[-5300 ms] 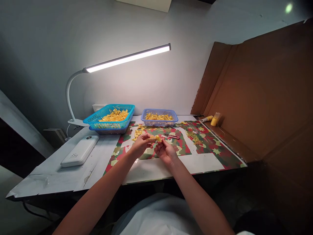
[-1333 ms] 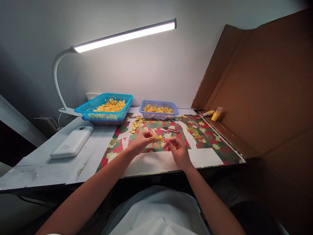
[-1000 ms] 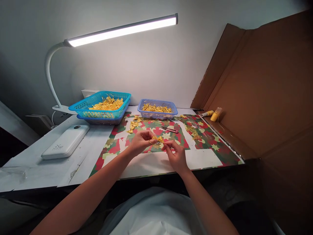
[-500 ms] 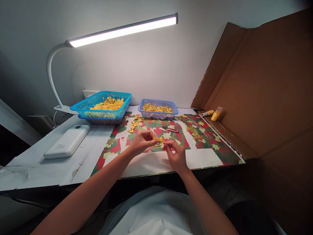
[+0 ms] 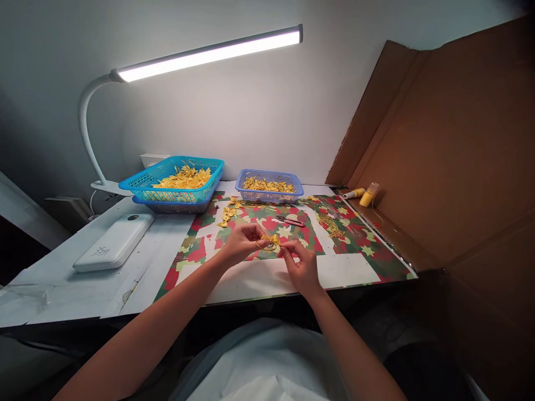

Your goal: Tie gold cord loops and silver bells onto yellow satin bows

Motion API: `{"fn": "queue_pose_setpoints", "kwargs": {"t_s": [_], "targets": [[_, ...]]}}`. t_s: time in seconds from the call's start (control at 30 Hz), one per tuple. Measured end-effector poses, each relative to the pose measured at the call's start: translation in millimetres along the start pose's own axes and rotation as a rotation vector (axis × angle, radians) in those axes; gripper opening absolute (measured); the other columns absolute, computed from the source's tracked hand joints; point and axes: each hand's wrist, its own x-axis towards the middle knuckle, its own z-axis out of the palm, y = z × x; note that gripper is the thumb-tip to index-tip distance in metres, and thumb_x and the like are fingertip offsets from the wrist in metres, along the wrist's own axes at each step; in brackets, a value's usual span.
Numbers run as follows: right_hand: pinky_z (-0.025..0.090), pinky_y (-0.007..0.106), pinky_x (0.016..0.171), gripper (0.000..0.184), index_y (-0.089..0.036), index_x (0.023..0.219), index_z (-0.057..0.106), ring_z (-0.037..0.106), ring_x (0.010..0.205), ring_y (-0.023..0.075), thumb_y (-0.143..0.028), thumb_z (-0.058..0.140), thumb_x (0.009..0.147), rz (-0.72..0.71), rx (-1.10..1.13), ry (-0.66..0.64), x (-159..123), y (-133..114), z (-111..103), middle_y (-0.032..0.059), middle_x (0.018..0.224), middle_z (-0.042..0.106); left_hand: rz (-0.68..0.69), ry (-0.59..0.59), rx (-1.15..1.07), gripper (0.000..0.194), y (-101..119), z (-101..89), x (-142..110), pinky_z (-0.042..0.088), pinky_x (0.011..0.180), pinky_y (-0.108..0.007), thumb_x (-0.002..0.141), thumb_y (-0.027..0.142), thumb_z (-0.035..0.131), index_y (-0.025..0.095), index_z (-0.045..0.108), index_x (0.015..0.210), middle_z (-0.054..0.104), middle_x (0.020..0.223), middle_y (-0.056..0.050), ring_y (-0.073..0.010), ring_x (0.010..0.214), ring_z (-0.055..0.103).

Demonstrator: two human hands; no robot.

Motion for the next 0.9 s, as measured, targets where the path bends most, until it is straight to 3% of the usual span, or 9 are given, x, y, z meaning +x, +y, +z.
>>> {"fn": "queue_pose_setpoints", "kwargs": {"t_s": [0.37, 0.6, 0.9], "targets": [[0.05, 0.026, 0.063, 0.01, -0.021, 0.082, 0.061, 0.065, 0.063, 0.015, -0.022, 0.054, 0.089, 0.023, 0.046, -0.027, 2.6, -0.5, 1.7, -0.0005, 0.068, 0.068, -0.108, -0.008, -0.046, 0.032, -3.7, -0.9, 2.3, 0.04, 0.055, -0.021, 0.051, 0.025, 0.087, 0.013, 0.058, 0.055, 0.062, 0.061, 0.0, -0.0093, 0.058, 0.054], [0.048, 0.027, 0.065, 0.01, -0.022, 0.082, 0.06, 0.064, 0.065, 0.0149, -0.025, 0.055, 0.089, 0.085, 0.179, -0.099, 3.0, 4.1, 0.6, -0.0006, 0.069, 0.068, -0.333, -0.078, -0.148, 0.027, -0.5, -0.5, 0.8, 0.03, 0.043, -0.018, 0.055, 0.022, 0.079, 0.015, 0.053, 0.058, 0.057, 0.052, 0.002, -0.0075, 0.047, 0.049], [0.043, 0.024, 0.056, 0.015, -0.022, 0.081, 0.06, 0.061, 0.067, 0.0141, -0.031, 0.054, 0.09, 0.099, 0.282, -0.154, 2.5, 6.4, 1.8, 0.0005, 0.072, 0.066, -0.486, -0.117, -0.315, 0.027, 5.9, 3.9, -0.4, 0.043, 0.053, -0.017, 0.053, 0.014, 0.076, 0.015, 0.05, 0.06, 0.064, 0.063, -0.001, -0.0092, 0.058, 0.059]]}}
